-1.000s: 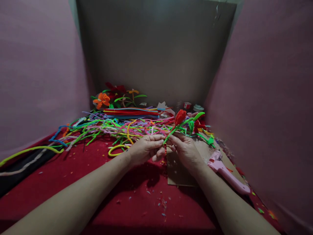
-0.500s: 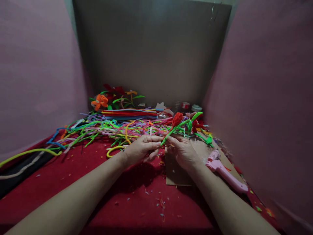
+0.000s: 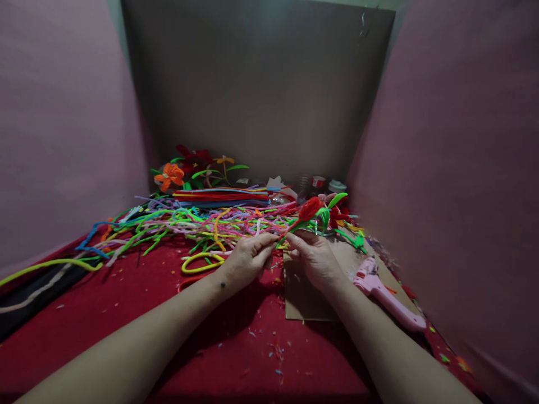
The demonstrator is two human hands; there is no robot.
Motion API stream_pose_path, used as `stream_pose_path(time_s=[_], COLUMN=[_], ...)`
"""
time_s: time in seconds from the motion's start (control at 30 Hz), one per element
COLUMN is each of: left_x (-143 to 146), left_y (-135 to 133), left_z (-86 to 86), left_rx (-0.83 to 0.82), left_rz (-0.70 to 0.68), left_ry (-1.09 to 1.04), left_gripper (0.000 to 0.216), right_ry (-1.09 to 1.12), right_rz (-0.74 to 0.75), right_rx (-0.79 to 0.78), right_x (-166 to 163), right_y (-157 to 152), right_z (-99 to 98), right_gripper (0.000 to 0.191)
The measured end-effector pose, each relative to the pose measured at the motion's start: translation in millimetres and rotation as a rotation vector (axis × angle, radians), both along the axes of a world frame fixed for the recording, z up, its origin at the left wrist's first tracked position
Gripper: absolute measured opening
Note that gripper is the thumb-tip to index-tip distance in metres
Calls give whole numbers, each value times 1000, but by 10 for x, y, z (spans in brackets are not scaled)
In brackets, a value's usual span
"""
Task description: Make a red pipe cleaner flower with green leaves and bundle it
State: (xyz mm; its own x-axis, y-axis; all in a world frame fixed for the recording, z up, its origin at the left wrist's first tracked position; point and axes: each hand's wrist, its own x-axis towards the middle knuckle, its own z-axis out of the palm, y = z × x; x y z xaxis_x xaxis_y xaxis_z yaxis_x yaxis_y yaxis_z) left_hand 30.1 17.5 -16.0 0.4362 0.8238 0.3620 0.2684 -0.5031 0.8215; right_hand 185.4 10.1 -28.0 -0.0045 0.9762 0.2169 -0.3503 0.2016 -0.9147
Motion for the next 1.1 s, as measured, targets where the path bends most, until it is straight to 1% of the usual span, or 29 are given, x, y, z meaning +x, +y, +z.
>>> stream_pose_path(time_s=[0.13,0.2,0.3,0.4,0.6,0.87,0.93,1.0,1.07,1.1], left_x=[-6,-5,0,8,26,26,37,51,63,66], left_y=[18,15,-6,-29,-55,-24,-13,-4,4,8], left_z=[-76,-96,-89,-56,-22,-66,-88,-111,-125,-125], left_rx=[178,240,292,298,262,242,170,44,-63,-92], left_rz=[96,139,165,164,173,155,128,79,26,7], left_ry=[40,63,97,132,148,154,137,90,27,-2], left_gripper=[20,20,18,12,15,14,14,15,15,15], right_ry=[24,40,103,172,194,194,198,192,177,173], right_rz=[-28,-25,7,30,28,51,58,68,73,76], right_rx=[-45,-66,-78,-94,-118,-95,-81,-77,-86,-94], right_x=[-16,-25,-41,-56,-68,-55,-53,-55,-61,-66], right_y=[-11,-12,-8,-4,-11,15,23,24,17,10], right_z=[6,3,-5,-9,12,-19,-33,-38,-27,-16], right_gripper=[16,17,19,19,20,19,18,18,20,22])
